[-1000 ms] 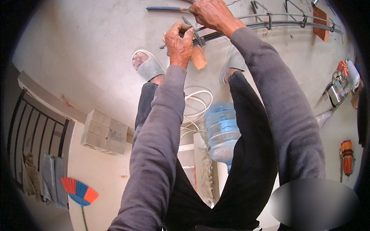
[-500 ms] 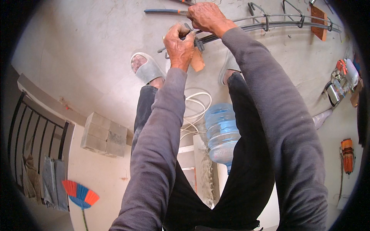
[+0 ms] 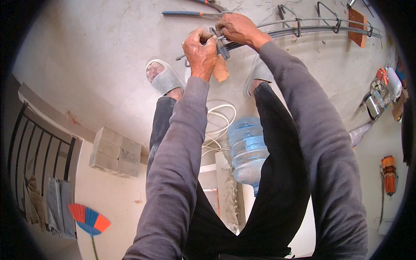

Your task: The person assembles a metal frame by arranging metal rods on bricks and securing them with wire. They use pliers to bend and twist the wire around the rods to hold the structure together.

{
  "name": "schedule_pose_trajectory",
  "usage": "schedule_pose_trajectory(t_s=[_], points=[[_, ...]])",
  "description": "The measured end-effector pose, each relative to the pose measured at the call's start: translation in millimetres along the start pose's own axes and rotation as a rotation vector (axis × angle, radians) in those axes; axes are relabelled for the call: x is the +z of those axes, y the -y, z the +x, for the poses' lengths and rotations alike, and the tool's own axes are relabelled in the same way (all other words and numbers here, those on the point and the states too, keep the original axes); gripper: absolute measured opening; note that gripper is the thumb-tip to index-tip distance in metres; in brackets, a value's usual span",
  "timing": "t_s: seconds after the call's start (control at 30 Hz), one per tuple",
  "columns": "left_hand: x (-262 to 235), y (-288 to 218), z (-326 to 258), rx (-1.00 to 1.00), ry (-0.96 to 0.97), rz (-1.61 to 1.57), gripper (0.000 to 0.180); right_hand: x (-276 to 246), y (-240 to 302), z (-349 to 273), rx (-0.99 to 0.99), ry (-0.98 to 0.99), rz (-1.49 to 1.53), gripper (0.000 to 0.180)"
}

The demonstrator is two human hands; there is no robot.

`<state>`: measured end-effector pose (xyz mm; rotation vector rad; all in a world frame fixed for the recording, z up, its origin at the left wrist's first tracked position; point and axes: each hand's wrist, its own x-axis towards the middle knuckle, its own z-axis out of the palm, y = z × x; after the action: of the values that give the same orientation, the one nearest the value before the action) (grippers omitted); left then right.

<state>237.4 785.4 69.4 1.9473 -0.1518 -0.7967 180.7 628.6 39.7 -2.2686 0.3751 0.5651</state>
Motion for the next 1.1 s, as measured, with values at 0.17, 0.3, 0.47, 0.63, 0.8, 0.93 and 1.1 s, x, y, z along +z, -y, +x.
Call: schedule_pose_trajectory(t_s=[0.17,0.3,0.47,0.63,0.8,0.93,1.1], points=[[-5.6,2.7,0.7,0.009,0.054,0.095,0.005,-23.3,3.5,-14.7,-0.064,0.045,0.219,0.028],[-5.7,4.1,2.7,-0.042,0.066,0.055,0.005,-28.4,8.0,-40.6,-0.077,-0.228,0.005,0.026],[-3.4,-7.0,-0.5,-0.037,-0.020,0.035,0.010,-33.8,36.2,-87.9,-0.056,-0.302,-0.219,0.023],[-2.3,4.2,3.1,-0.079,-0.006,-0.051,0.009,6.1,25.8,-97.8,0.025,-0.287,-0.249,0.045],[-1.0,10.4,5.5,-0.091,-0.010,-0.060,0.008,20.4,31.3,-102.7,0.112,-0.246,-0.228,0.057],[-2.2,8.0,4.4,-0.086,0.001,-0.024,0.008,26.8,32.6,-109.7,0.132,-0.277,-0.101,0.061],[-1.3,7.3,9.4,-0.108,-0.001,-0.018,0.010,27.8,36.5,-109.7,0.172,-0.280,0.145,0.066]])
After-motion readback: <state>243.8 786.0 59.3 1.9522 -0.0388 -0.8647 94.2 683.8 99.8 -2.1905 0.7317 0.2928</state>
